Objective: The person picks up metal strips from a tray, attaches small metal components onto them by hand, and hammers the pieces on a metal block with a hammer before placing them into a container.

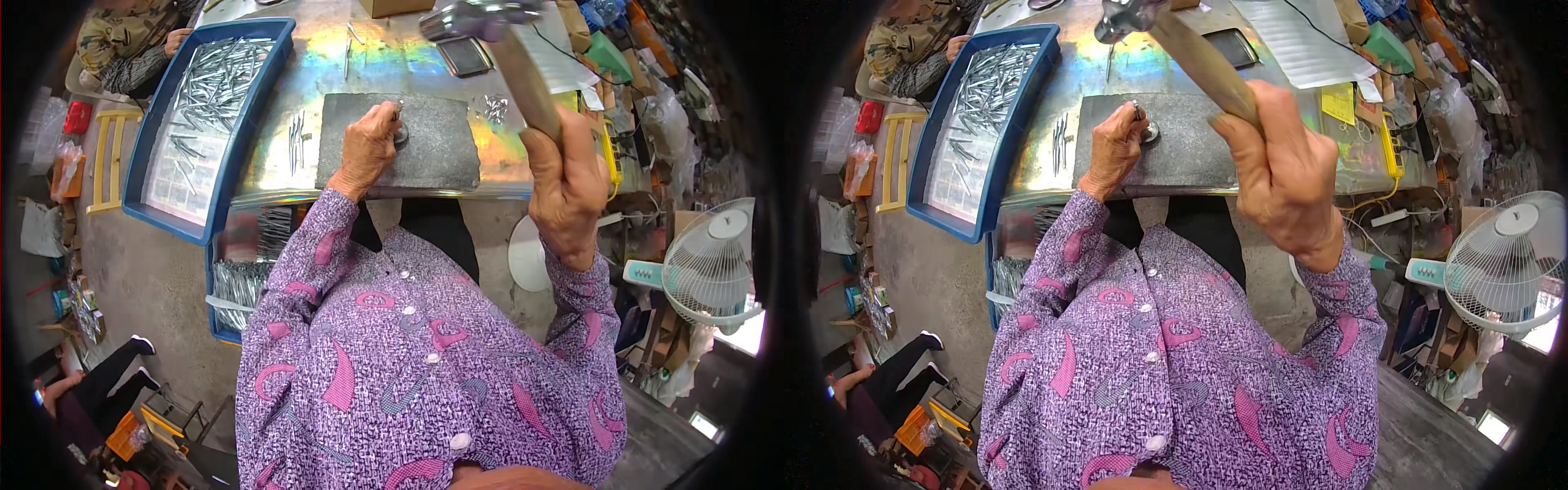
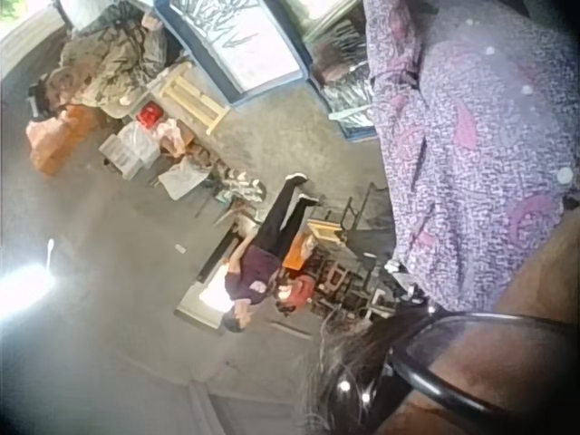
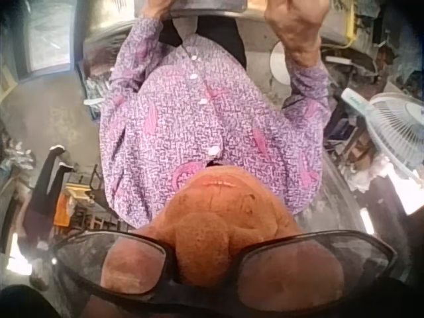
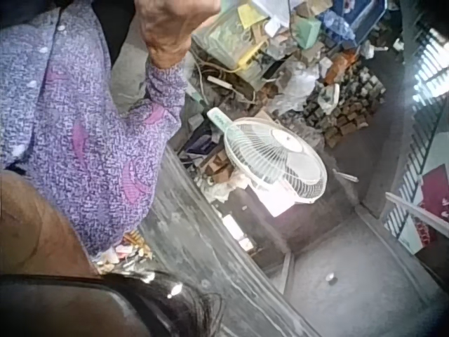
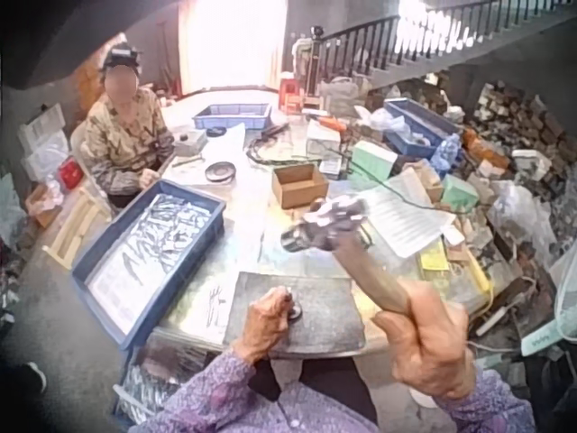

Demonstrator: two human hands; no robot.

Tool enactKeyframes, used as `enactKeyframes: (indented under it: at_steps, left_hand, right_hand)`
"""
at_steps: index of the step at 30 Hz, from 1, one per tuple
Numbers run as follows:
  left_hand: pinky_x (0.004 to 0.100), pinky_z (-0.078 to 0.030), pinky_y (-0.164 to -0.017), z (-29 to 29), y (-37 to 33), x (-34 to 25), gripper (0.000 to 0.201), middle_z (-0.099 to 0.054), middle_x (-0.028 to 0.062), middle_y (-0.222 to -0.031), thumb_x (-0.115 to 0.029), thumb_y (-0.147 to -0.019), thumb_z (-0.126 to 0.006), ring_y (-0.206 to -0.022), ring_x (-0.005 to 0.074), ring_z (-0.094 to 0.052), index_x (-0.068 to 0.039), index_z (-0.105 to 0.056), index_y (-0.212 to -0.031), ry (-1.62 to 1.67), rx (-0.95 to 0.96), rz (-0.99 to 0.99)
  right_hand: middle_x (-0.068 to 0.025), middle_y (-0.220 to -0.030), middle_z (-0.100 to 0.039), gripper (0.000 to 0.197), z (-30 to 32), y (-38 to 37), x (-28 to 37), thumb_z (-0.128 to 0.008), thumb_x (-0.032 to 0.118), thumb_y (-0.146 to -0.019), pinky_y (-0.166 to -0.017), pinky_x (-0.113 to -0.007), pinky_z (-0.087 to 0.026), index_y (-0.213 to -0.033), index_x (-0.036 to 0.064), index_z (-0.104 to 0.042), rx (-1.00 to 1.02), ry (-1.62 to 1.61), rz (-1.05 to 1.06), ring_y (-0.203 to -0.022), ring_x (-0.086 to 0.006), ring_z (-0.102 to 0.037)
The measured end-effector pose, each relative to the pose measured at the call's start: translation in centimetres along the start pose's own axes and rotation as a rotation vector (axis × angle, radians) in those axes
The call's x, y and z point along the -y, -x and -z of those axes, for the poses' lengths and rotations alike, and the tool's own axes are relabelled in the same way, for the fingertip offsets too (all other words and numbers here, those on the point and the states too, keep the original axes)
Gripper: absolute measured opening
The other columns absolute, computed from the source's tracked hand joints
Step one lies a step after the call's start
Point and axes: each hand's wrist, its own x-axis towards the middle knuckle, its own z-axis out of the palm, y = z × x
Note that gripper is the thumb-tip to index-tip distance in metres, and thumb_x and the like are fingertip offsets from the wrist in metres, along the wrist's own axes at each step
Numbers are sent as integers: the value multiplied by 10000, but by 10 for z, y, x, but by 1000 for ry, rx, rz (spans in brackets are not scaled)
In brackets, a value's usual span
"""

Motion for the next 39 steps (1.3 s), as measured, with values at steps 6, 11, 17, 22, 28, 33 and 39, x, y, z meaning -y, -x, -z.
enactKeyframes:
  at_steps: [6,11,17,22,28,33,39]
  left_hand:
    - [401,-425,-554,3,-4,-3,164,-530,163,-745,22,-748,-587,-683,370,-548,-18,-441,-809,-10,22,-1]
    - [399,-425,-569,1,-5,5,153,-513,173,-754,30,-730,-586,-699,379,-539,-19,-474,-821,40,-33,-18]
    - [435,-414,-558,2,-2,-2,155,-508,172,-773,-1,-760,-564,-714,394,-526,-49,-457,-862,-8,75,60]
    - [439,-421,-553,3,0,-1,157,-508,170,-776,-22,-783,-562,-697,384,-533,-42,-449,-889,-53,72,17]
    - [421,-438,-548,1,-1,1,142,-514,160,-794,-56,-816,-543,-689,363,-544,-32,-438,-909,-116,122,17]
    - [405,-446,-548,-1,1,4,115,-512,154,-786,-68,-833,-520,-677,342,-551,-36,-438,-907,-144,131,17]
    - [396,-451,-538,-3,3,7,130,-504,146,-771,-30,-813,-529,-658,331,-552,-33,-434,-901,-160,119,-31]
  right_hand:
    - [-153,-644,-544,136,-25,26,-25,-582,110,-834,-442,-395,-369,-857,14,-488,311,220,-50,-523,-329,-544]
    - [-74,-566,-404,128,-22,28,-26,-532,124,-890,-434,-296,-286,-932,4,-517,170,-163,-214,-456,-154,-357]
    - [18,-547,-406,237,-52,88,-53,-495,231,-922,-387,-237,-280,-814,20,-504,182,-463,-729,-444,-58,-367]
    - [22,-538,-417,314,-67,110,-50,-478,316,-926,-306,-175,-251,-779,39,-492,147,-746,-1112,-367,-29,-349]
    - [15,-572,-429,321,-78,125,-53,-486,339,-920,-301,-172,-270,-849,27,-499,134,-988,-1268,-370,-27,-364]
    - [9,-578,-436,331,-78,124,-53,-488,341,-919,-308,-169,-283,-867,14,-498,139,-1031,-1281,-373,-29,-368]
    - [6,-584,-437,342,-78,125,-53,-484,346,-920,-315,-169,-293,-875,8,-499,147,-1043,-1269,-382,-28,-375]
